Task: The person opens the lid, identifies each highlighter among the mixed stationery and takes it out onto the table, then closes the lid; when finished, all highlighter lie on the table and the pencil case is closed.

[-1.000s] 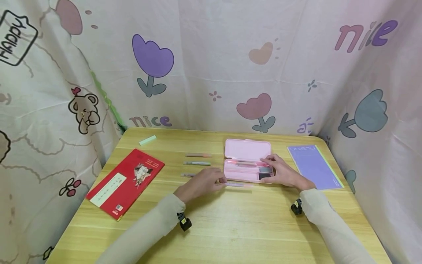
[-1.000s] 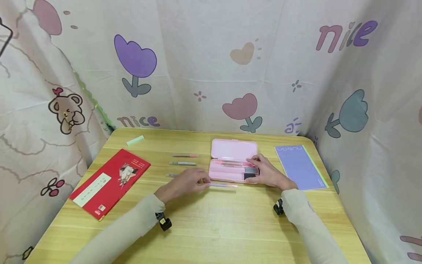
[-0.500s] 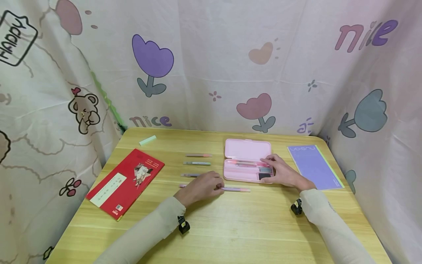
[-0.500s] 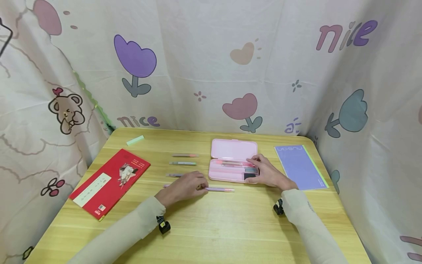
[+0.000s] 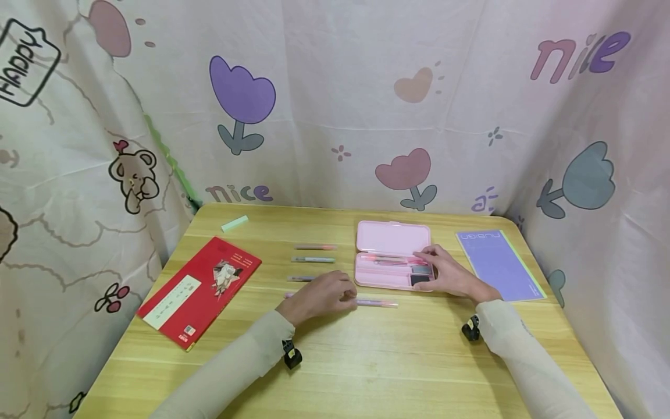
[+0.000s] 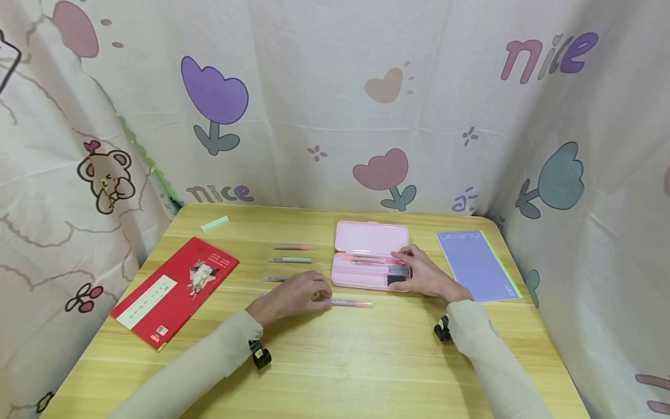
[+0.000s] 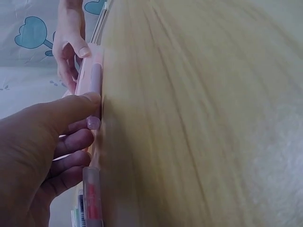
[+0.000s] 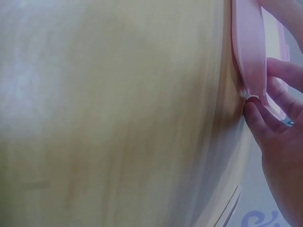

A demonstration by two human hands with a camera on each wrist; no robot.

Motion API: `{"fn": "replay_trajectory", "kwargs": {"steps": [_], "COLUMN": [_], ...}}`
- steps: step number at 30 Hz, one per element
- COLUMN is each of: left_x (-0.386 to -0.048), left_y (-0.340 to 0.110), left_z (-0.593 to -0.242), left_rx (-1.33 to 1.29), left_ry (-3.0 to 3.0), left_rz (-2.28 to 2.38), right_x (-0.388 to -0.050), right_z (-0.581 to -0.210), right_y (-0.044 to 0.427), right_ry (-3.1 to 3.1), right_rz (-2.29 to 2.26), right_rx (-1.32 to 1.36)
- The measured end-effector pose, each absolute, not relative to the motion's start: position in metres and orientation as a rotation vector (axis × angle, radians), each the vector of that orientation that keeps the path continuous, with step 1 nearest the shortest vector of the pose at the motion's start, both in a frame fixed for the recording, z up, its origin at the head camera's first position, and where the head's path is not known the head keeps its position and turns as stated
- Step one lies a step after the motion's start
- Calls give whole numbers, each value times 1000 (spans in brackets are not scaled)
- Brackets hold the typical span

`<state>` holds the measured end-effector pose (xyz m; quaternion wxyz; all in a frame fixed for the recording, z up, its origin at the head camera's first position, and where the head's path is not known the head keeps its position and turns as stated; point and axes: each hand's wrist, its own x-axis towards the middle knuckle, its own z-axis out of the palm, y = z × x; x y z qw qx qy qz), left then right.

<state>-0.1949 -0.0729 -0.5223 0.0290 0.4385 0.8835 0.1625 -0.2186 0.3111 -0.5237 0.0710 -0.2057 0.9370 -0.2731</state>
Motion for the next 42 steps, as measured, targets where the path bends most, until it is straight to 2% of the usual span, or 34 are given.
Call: {"fn": "replay_trajectory", "kwargs": {"steps": [14,22,27,33,42], "left_x": [-209,-245,-259,-264,-265], "left_y": [-65,-37,-23,-13,-18], "left_z": [-515,-507,-509,-511,-513], "left_rx": [1309,1242,1232,1173,1164], "left_ry": [2706,2789,2830,2882,2898], "left_rz": [587,648,506,331,451], "right_x": [-219,-219,-219,-219,-218], "right_z": [-524,-522,-522,-524,-523], "right_y": [312,312,311,311,310], "right_ry": [2825,2819,2812,2819,2813], "right_rz": [-813,-816,-820,-827,-833], "right_rx": [-639,-625,-621,-628,-608]}}
